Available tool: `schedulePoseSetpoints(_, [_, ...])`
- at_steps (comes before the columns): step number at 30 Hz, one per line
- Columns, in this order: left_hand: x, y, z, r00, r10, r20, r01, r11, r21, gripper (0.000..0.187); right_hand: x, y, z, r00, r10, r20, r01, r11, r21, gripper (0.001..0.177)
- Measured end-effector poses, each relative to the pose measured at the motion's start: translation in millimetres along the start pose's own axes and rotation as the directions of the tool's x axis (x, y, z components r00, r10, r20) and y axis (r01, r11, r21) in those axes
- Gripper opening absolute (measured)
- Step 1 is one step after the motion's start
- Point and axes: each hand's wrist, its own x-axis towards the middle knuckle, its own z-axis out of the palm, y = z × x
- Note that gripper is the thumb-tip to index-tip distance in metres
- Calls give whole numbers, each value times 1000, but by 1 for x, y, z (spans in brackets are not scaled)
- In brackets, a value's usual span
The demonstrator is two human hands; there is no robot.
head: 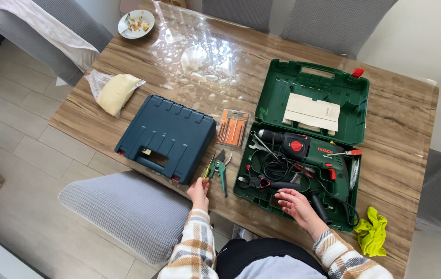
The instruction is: The person wipes a blue toolbox and a green Bosch toolbox with a yellow cloth, then opens the green toolbox and removes several tools including pliers, a drill, and a screwdriver, placing them on the table. The person continues to remove and arrange tools on the table.
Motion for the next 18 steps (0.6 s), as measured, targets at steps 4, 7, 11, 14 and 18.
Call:
schedulePoseSetpoints(4, [25,-7,-2,1000,-11,9,10,999,35,26,2,3,-3,1000,-1,-3,1,1000,-4,33])
schedulePoseSetpoints(7, [43,-14,-4,1000,-10,1,10,997,73,28,2,3,-4,1000,-9,-12,9,1000,-5,32])
schedulePoseSetpoints(11, [31,-4,-2,1000,-17,14,15,989,146,33,4,5,-4,1000,-6,-14,6,1000,4,32])
schedulePoseSetpoints(14, [21,-2,-1,999,10,34,-18,967,255,43,9,7,-7,1000,-2,-15,2,1000,20,32])
schedulePoseSetpoints(18, [15,-1,3,994,105,38,-112,906,408,48,13,0,-11,1000,-21,-21,22,998,54,32])
